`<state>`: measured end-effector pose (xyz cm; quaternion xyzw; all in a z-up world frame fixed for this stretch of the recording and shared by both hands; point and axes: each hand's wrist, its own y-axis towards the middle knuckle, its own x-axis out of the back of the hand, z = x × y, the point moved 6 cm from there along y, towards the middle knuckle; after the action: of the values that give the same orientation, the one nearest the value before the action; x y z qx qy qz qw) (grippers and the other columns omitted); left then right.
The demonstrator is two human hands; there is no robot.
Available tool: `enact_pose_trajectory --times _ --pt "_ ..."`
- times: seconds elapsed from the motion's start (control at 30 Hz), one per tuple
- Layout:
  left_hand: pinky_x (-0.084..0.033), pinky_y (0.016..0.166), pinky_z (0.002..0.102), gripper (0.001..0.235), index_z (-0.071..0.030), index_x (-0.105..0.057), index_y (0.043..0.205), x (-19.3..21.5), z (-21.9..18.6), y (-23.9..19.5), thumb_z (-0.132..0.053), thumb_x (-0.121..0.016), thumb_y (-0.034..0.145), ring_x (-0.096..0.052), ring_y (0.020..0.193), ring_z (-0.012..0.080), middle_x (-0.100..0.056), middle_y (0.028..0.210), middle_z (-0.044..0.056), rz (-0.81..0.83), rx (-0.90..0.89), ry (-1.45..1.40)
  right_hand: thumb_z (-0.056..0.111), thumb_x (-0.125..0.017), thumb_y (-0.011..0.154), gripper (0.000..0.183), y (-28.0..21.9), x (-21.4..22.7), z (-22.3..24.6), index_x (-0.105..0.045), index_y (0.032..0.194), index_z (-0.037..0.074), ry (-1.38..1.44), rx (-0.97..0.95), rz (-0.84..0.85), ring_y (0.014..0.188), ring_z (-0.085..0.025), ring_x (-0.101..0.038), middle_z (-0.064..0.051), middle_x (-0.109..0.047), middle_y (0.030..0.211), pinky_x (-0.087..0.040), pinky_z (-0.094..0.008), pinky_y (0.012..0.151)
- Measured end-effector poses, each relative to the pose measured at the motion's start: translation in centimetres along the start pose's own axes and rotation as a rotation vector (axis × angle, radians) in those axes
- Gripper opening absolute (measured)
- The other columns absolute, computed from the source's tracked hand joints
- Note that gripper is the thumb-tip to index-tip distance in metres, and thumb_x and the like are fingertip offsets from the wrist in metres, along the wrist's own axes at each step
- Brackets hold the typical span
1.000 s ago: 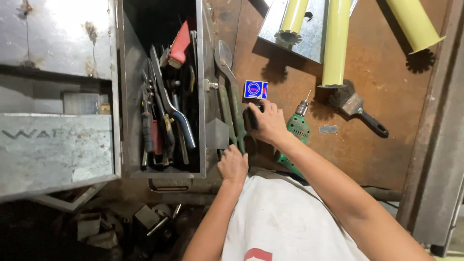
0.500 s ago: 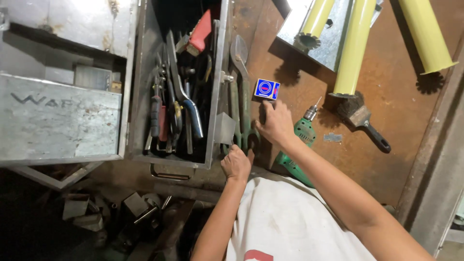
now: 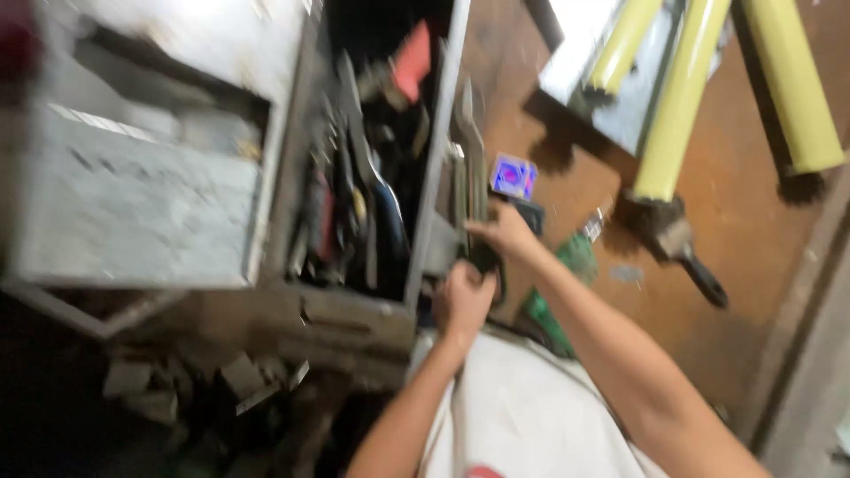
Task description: The person picks up a power drill and fits a toothed hole-saw cutter to it, then holds a yellow plastic pipe against a metal plate on the workbench. They press the pipe end into the cutter and run the drill to trim the pipe end, then handle the pipe and a small block on the bench.
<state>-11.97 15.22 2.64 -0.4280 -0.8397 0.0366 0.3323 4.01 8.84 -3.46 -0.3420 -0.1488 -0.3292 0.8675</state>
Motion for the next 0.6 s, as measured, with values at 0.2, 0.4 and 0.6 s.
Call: enact_pose_trajectory --times 0.2,0.4,0.6 --pt "-0.054 0.072 0.046 0.05 -0.007 -0.068 0.086 1.6 4.7 -3.6 -0.056 -0.074 0.082 -0.071 0.08 0.0374 -0.074 0.083 0.015 -0.065 0.237 0.013 0.019 -0.069 0.088 0.022 -0.7 0.8 0.1 -0.071 0.099 0.001 0.315 -0.109 0.048 0.07 -0.013 -0.063 -0.004 -0.07 0.077 -0.053 -0.031 0.066" --pt "-0.05 0.083 0.049 0.056 -0.009 -0.066 0.106 1.0 8.1 -3.3 -0.059 -0.074 0.081 -0.067 0.095 0.0387 -0.073 0.1 0.015 -0.118 0.411 0.021 0.022 -0.07 0.092 0.023 -8.3 5.8 1.9 -0.069 0.098 0.0 0.218 -0.18 -0.041 0.065 -0.012 -0.051 -0.001 -0.059 0.073 -0.042 -0.033 0.057" --pt "-0.059 0.076 0.041 0.058 -0.011 -0.07 0.097 -1.1 5.5 -4.3 -0.064 -0.075 0.076 -0.076 0.086 0.028 -0.078 0.093 0.014 0.2 0.271 -0.122 0.022 -0.069 0.095 0.021 -16.3 9.2 5.2 -0.067 0.106 0.005 0.228 -0.207 -0.11 0.063 -0.01 -0.047 0.001 -0.056 0.074 -0.037 -0.031 0.054"
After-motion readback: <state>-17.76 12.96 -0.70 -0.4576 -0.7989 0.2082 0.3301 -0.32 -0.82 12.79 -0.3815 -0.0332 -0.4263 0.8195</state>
